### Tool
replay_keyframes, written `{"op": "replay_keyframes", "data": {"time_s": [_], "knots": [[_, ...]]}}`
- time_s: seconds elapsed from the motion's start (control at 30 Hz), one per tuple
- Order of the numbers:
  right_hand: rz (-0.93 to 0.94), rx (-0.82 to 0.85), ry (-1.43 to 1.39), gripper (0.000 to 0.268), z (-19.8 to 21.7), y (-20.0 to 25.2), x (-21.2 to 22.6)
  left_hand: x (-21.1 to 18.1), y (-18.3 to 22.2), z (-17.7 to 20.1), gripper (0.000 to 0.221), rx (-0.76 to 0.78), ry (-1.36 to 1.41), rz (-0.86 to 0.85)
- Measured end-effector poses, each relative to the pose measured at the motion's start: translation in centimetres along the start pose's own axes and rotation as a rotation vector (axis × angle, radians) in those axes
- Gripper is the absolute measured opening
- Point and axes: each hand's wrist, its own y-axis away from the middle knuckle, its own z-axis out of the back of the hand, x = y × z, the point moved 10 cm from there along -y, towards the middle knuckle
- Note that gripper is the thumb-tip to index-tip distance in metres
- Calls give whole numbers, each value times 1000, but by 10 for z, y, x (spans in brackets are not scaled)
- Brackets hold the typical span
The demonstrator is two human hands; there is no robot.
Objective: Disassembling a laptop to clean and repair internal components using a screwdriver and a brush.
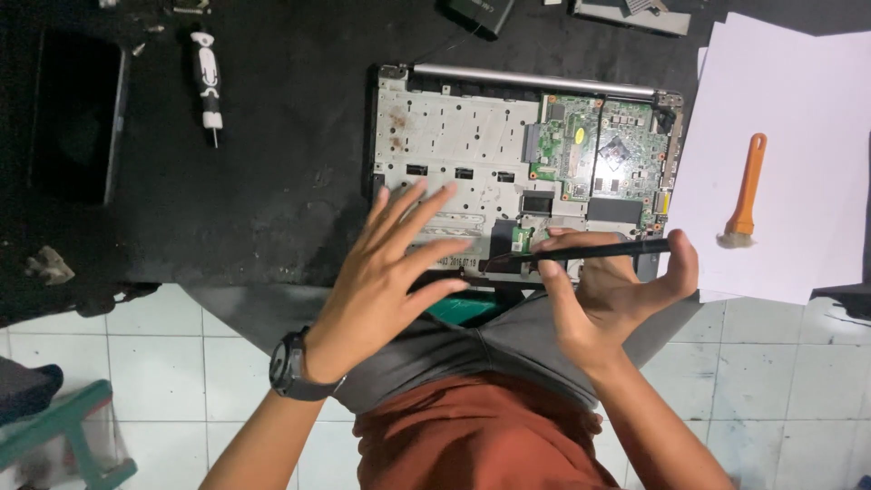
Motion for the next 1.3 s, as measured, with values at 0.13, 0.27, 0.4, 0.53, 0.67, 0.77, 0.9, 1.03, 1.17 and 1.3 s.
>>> {"op": "replay_keyframes", "data": {"time_s": [0.13,0.27,0.4,0.53,0.67,0.77,0.9,1.03,1.17,1.3], "knots": [[-41,-45,-10,88,18,8,-7,-11,-5,0,16,-19,45,-43],[-39,-106,61,87,42,15,-8,-9,-6,-3,11,-14,27,-20],[-181,-188,112,80,71,29,-21,-8,-8,-8,10,28,11,21],[-195,-222,140,80,88,36,-26,-12,-11,-10,10,49,-25,22],[-254,-267,76,79,100,45,-37,-14,-13,-12,8,86,-44,47],[-274,-292,56,79,107,51,-44,-15,-12,-16,7,91,-59,45],[-278,-280,42,79,111,53,-49,-13,-11,-21,5,107,-84,72],[-267,-274,45,79,114,51,-52,-16,-12,-21,9,90,-113,71],[-293,-293,40,78,117,55,-55,-15,-10,-20,9,90,-55,108],[-296,-288,65,77,117,54,-55,-15,-8,-21,8,90,-71,101]]}}
